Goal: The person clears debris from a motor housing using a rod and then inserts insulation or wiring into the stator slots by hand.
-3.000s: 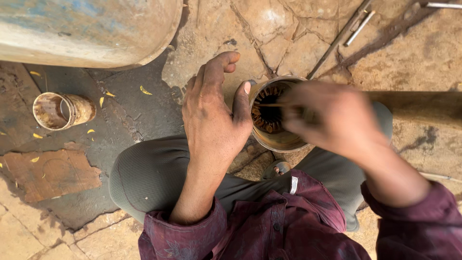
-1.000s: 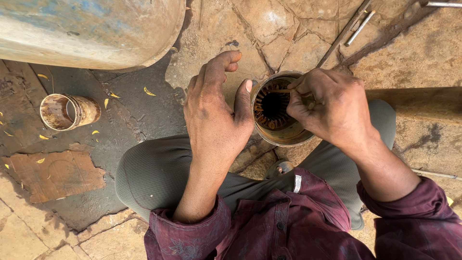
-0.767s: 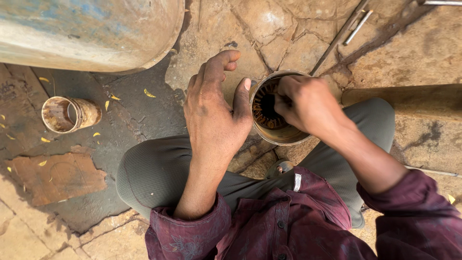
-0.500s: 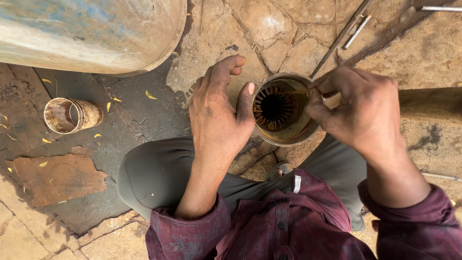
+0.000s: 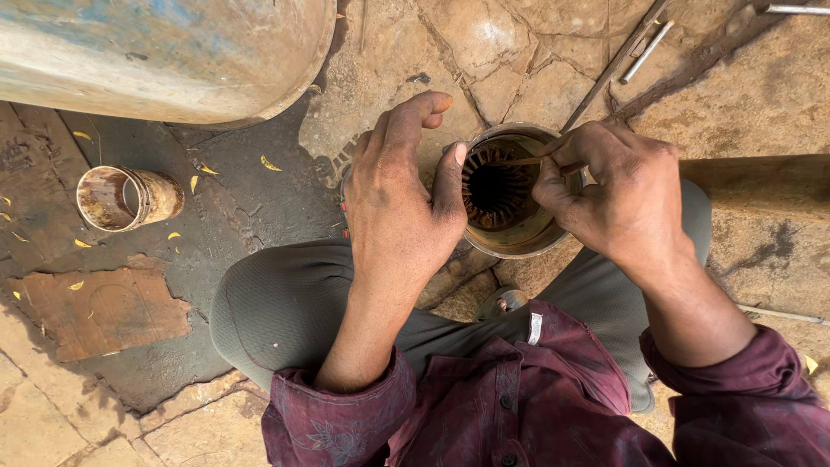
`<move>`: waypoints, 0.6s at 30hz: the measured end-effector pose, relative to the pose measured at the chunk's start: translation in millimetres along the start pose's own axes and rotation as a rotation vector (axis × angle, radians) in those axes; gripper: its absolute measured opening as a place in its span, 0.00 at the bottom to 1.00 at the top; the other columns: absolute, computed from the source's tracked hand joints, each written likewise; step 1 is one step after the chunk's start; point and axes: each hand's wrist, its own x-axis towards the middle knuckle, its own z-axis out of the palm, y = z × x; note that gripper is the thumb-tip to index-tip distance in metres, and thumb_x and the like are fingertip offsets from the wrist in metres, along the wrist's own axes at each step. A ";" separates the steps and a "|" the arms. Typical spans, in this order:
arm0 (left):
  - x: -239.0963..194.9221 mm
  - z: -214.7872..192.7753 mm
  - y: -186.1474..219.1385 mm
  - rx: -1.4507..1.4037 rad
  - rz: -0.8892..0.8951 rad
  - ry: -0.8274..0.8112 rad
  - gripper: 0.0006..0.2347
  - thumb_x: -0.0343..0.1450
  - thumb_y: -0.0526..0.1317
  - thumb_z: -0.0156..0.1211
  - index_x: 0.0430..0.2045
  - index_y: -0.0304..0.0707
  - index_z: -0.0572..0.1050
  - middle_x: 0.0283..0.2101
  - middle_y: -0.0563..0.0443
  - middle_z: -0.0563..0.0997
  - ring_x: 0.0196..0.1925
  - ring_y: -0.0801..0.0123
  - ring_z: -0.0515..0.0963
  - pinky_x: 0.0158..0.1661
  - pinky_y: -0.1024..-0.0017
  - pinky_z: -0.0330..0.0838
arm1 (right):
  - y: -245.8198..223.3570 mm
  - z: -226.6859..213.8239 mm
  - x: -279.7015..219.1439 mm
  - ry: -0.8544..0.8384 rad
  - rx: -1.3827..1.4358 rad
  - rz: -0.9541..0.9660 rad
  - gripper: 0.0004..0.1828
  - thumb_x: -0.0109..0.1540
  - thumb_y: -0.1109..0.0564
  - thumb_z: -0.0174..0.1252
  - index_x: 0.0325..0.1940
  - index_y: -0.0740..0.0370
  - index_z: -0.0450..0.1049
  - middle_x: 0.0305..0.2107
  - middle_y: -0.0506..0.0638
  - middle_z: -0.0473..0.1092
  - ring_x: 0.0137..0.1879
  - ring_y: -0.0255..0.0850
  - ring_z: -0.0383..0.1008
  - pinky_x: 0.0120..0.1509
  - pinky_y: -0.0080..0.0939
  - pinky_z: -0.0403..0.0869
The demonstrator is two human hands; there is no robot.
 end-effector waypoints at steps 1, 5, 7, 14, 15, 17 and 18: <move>0.0 -0.1 0.2 -0.006 -0.004 0.000 0.17 0.71 0.34 0.66 0.54 0.40 0.72 0.49 0.49 0.80 0.53 0.56 0.80 0.53 0.59 0.73 | -0.8 0.4 0.5 0.000 -0.006 -0.006 0.09 0.59 0.64 0.71 0.35 0.64 0.75 0.31 0.52 0.75 0.33 0.41 0.77 0.37 0.40 0.74; -0.8 0.5 -0.4 -0.034 -0.021 -0.008 0.17 0.72 0.34 0.66 0.55 0.40 0.72 0.49 0.50 0.80 0.53 0.57 0.80 0.53 0.60 0.74 | -2.1 4.0 -1.4 0.012 0.005 -0.028 0.08 0.59 0.64 0.71 0.34 0.64 0.75 0.31 0.51 0.76 0.33 0.39 0.78 0.38 0.39 0.75; -0.9 1.5 -0.6 -0.026 -0.020 -0.008 0.17 0.72 0.35 0.66 0.55 0.41 0.73 0.49 0.50 0.80 0.54 0.57 0.80 0.53 0.60 0.74 | 0.9 5.0 -3.9 0.007 0.001 -0.022 0.09 0.60 0.64 0.71 0.34 0.64 0.75 0.31 0.51 0.76 0.33 0.39 0.78 0.37 0.38 0.75; -1.5 0.6 -0.8 0.014 -0.042 -0.016 0.17 0.71 0.35 0.66 0.54 0.41 0.73 0.49 0.51 0.81 0.53 0.57 0.80 0.53 0.58 0.73 | 24.1 28.9 -4.4 -0.119 -0.032 -0.074 0.04 0.64 0.67 0.64 0.36 0.66 0.76 0.29 0.53 0.77 0.30 0.37 0.78 0.33 0.35 0.75; -0.9 1.0 -1.3 0.022 -0.041 -0.014 0.17 0.71 0.35 0.66 0.54 0.41 0.73 0.48 0.50 0.81 0.53 0.57 0.80 0.53 0.58 0.73 | 27.1 34.3 -2.0 -0.138 -0.002 -0.067 0.03 0.66 0.67 0.63 0.37 0.66 0.76 0.30 0.54 0.77 0.30 0.37 0.78 0.32 0.34 0.74; 0.2 2.7 -3.7 -0.005 -0.013 -0.018 0.17 0.72 0.34 0.66 0.55 0.40 0.72 0.49 0.50 0.80 0.54 0.58 0.81 0.55 0.59 0.73 | 29.0 48.2 5.5 -0.220 0.025 -0.032 0.04 0.60 0.66 0.65 0.34 0.68 0.75 0.25 0.54 0.76 0.27 0.41 0.78 0.31 0.39 0.76; 0.5 4.1 -5.4 -0.018 0.000 -0.021 0.17 0.72 0.33 0.65 0.55 0.40 0.72 0.49 0.50 0.80 0.54 0.59 0.81 0.56 0.59 0.74 | 27.5 54.4 10.1 -0.262 0.039 -0.013 0.05 0.57 0.65 0.66 0.32 0.68 0.75 0.23 0.55 0.76 0.25 0.42 0.78 0.30 0.41 0.77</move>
